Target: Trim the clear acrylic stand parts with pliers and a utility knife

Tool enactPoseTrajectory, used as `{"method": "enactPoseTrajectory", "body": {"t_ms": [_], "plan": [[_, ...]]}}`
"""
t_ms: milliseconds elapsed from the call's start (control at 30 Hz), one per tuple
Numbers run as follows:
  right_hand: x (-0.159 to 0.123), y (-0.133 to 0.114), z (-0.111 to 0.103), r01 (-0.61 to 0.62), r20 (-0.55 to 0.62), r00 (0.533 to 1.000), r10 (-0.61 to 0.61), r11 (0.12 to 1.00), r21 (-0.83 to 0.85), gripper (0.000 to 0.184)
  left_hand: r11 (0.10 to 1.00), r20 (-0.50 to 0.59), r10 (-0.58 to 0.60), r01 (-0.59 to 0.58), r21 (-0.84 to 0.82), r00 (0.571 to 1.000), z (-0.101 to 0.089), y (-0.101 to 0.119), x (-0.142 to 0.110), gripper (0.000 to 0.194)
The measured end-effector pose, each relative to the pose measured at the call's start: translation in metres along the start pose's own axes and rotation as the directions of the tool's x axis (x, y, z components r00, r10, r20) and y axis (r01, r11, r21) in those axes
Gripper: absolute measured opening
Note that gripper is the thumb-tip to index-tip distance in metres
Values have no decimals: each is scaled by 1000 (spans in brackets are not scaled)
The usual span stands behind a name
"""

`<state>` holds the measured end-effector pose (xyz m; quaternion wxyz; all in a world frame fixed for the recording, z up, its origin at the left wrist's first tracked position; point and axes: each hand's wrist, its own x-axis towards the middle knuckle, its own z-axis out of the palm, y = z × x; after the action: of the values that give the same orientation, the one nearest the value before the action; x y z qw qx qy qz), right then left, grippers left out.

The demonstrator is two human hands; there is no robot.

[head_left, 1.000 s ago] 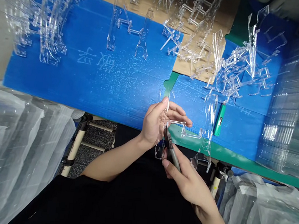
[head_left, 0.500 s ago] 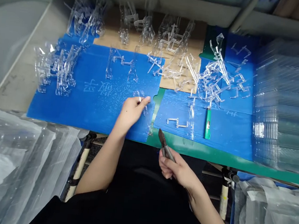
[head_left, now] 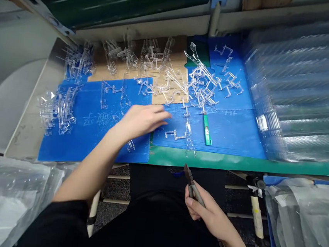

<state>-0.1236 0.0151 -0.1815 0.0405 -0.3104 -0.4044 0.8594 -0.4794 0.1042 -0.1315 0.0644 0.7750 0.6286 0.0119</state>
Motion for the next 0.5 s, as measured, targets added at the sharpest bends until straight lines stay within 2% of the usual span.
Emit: {"method": "enactPoseTrajectory", "body": {"t_ms": [33,67,100,167,233,267,333,400,500], "plan": [[-3,1,-1,1,0,1000,-1,1000,-18,31,978,93,207,-204,-35,974,-1,12,24,30],[-5,1,-2,1,-3,1000,-1,999,-33,30,934,163,358,-349,-81,920,-1,23,46,32],[-6,2,-2,2,-8,1000,-3,999,-44,30,890,215,455,-438,-125,864,0,33,66,33],[-8,3,-2,12,-25,1000,-14,999,-53,29,839,289,544,-508,-195,788,3,48,95,28],[-9,4,-1,18,-36,999,-20,997,-70,28,829,337,559,-512,-225,757,0,56,108,22],[-9,3,0,15,-35,999,-18,996,-93,28,832,346,556,-506,-229,756,-5,57,109,21],[-9,1,3,4,-22,1000,-8,986,-166,26,849,319,527,-473,-234,788,-20,53,100,21],[-6,-2,7,2,-8,1000,-4,965,-261,24,882,232,449,-387,-268,863,-36,45,79,20],[4,-11,13,23,-29,999,-35,937,-349,22,875,101,215,-146,-461,971,-48,32,35,21]]}}
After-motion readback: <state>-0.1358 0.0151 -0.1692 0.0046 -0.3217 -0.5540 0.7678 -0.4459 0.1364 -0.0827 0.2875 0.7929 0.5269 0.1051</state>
